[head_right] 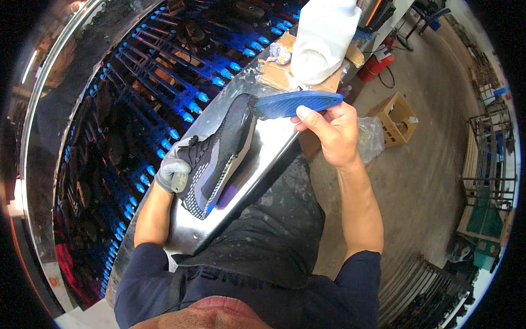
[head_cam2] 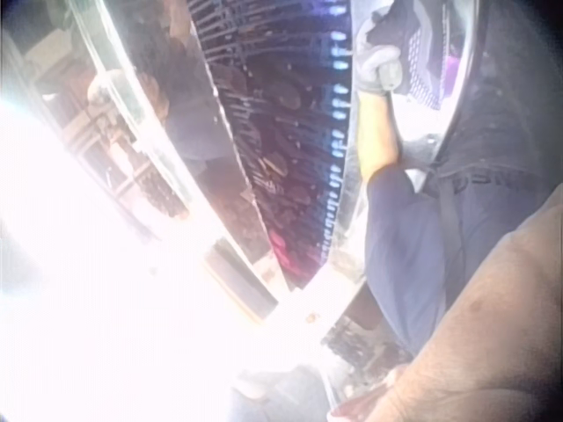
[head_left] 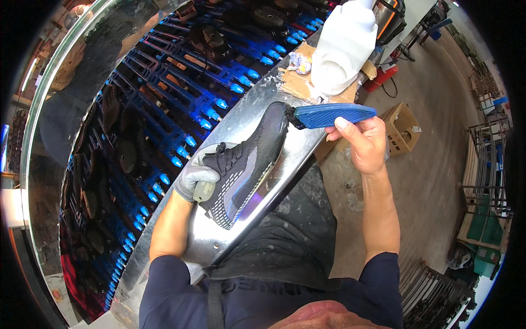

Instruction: The person uses a blue brush to scrub the upper and sole of a black athletic shoe. They repeatedly dip the brush into a white liquid from a bottle and continue scrubbing different areas of the shoe on a metal workbench.

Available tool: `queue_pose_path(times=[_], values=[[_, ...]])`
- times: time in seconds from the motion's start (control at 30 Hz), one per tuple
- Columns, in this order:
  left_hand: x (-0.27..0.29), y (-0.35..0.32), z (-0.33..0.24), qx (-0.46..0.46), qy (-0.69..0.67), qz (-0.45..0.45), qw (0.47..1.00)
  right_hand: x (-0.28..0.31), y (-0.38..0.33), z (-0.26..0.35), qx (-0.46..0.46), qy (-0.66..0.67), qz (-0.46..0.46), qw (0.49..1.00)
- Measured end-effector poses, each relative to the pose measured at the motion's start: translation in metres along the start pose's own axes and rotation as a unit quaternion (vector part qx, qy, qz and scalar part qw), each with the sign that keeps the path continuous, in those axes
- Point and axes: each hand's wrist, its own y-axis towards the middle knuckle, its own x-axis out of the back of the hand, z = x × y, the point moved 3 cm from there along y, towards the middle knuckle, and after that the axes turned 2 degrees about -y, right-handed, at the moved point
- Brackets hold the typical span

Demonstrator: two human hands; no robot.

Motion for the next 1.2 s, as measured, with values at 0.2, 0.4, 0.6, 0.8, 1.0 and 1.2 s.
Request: queue_pose_path(times=[0.2,0.4,0.6,0.8,1.0,1.2], values=[[0.006,0.000,-0.001,0.002,0.015,0.012,1.000,-0.006,-0.005,0.009,0.007,-0.021,0.037,0.999],[-0.006,0.003,-0.002,0.028,0.022,0.034,0.999,-0.018,-0.026,0.017,0.032,-0.043,0.034,0.998],[-0.002,0.004,0.000,-0.003,0.050,0.024,0.998,-0.032,-0.044,0.022,0.090,-0.078,0.068,0.991],[0.016,0.005,0.001,-0.020,-0.004,0.026,0.999,-0.052,-0.060,-0.033,0.048,0.021,-0.081,0.995],[0.006,0.006,0.000,-0.001,0.028,0.024,0.999,-0.033,-0.055,0.000,0.029,-0.002,-0.032,0.999],[-0.005,0.007,-0.001,-0.022,0.047,0.017,0.999,-0.028,-0.031,0.009,0.038,-0.012,-0.018,0.999]])
